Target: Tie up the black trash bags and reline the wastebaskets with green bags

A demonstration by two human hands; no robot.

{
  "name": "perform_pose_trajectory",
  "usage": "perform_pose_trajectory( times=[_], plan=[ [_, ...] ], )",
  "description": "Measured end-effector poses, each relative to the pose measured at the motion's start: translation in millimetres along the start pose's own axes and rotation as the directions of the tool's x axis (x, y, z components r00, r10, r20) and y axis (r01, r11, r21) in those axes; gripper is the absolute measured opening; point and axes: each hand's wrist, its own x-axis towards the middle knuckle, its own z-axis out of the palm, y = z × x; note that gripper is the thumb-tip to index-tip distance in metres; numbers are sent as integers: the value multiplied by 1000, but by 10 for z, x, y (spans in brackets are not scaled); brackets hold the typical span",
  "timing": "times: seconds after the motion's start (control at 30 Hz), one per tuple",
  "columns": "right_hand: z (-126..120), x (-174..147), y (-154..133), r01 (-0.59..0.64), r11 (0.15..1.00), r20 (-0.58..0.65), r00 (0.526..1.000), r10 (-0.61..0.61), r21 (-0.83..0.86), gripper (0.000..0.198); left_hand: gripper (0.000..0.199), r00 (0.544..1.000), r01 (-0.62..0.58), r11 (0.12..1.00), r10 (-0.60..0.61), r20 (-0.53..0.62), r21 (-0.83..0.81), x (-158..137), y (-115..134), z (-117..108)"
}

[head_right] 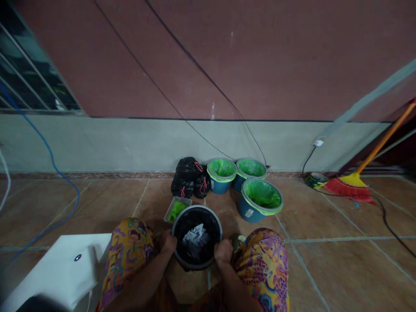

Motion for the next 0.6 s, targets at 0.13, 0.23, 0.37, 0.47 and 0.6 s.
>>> perform_pose_trajectory(
  times=[0.13, 0.23, 0.37, 0.47, 0.6],
  plan=[
    [-32, -24, -30, -18, 999, -1, 1000, 18, 32, 36, 18, 1000, 9, 1000, -9, 1, 5, -37, 16, -37],
    [-53, -50, -51, -27, 998, 3, 1000, 26, 57, 40, 17, 999, 44, 999, -43, -22, 14, -52, 12, -44],
    [-89, -78, -87, -21, 996, -22, 1000, 23, 85, 42, 20, 997, 48, 999, -48, -53, 1, -21, -10, -9],
    [-114, -83, -114, -24, 994, -34, 999, 28, 110, 39, 24, 996, 55, 998, -57, -66, -32, 25, -29, 28],
    [-105, -71, -109, -22, 984, -28, 999, 27, 176, 39, 28, 994, 30, 987, -47, -101, -155, 81, -34, 57]
  ],
)
